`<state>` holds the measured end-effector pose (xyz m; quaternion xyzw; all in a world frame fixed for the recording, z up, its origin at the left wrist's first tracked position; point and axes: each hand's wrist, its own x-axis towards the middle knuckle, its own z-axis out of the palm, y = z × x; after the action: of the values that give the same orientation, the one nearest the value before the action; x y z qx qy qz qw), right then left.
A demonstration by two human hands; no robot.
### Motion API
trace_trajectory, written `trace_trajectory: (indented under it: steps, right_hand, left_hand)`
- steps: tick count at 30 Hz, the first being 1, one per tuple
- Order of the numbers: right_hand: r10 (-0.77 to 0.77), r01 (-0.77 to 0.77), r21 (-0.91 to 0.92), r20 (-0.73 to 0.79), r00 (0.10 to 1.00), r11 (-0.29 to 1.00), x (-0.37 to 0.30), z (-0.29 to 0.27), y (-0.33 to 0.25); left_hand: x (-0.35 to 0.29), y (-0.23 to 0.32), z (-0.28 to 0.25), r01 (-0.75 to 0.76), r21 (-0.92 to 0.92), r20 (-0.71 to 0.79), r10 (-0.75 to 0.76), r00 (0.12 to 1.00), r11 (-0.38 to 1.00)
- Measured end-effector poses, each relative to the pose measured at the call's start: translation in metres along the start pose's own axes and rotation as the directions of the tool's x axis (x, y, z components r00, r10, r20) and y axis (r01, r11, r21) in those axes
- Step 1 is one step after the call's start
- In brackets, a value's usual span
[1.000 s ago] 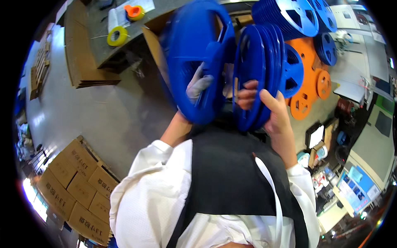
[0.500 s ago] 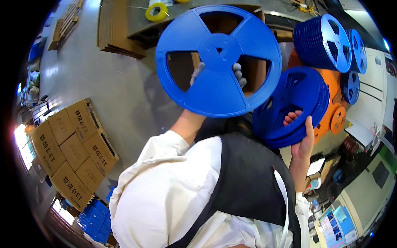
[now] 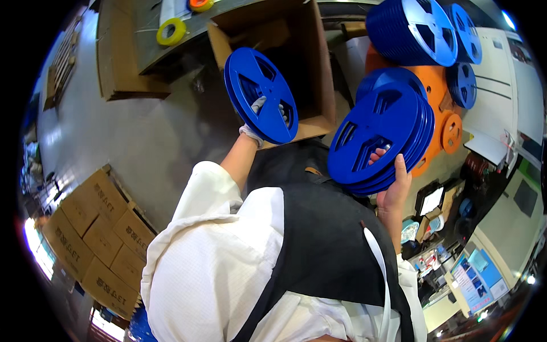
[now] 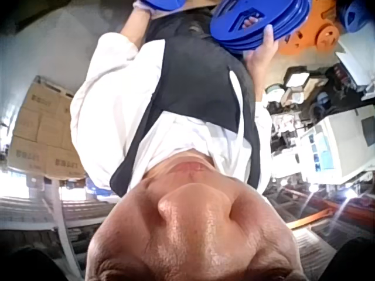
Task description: The person picks up blue plastic spools from a stack and places them into a cardboard box. They handle the spools one at a time, rotating them to fit inside the box, and continue stacking them until the box is filled.
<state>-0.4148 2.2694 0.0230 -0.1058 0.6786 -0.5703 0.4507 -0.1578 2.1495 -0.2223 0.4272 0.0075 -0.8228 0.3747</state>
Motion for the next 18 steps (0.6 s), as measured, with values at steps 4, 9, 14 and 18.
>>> trace_trajectory:
  steps: [4, 9, 14, 18]
  right_hand:
    - [-0.043, 0.043, -0.019, 0.007, 0.999, 0.999, -0.002, -0.01, 0.001]
    - [-0.065, 0.051, 0.134, 0.101, 0.993, 0.99, 0.007, -0.044, -0.004]
    - [-0.128, 0.059, 0.375, 0.162, 0.978, 0.925, 0.019, -0.071, -0.018]
    - [-0.231, -0.109, 0.652, 0.413, 0.881, 0.75, 0.034, -0.081, -0.014]
  left_hand:
    - [0.048, -0.024, -0.006, 0.076, -0.076, -0.122, -0.085, 0.989, 0.994]
    - [0.07, -0.026, -0.029, -0.077, -0.613, 0.111, -0.182, 0.977, -0.786]
    - [0.048, 0.008, -0.025, 0.117, -0.546, 0.169, 0.028, 0.985, -0.83]
    - [-0.02, 0.061, 0.068, -0.149, 0.927, 0.34, 0.608, 0.717, -0.344]
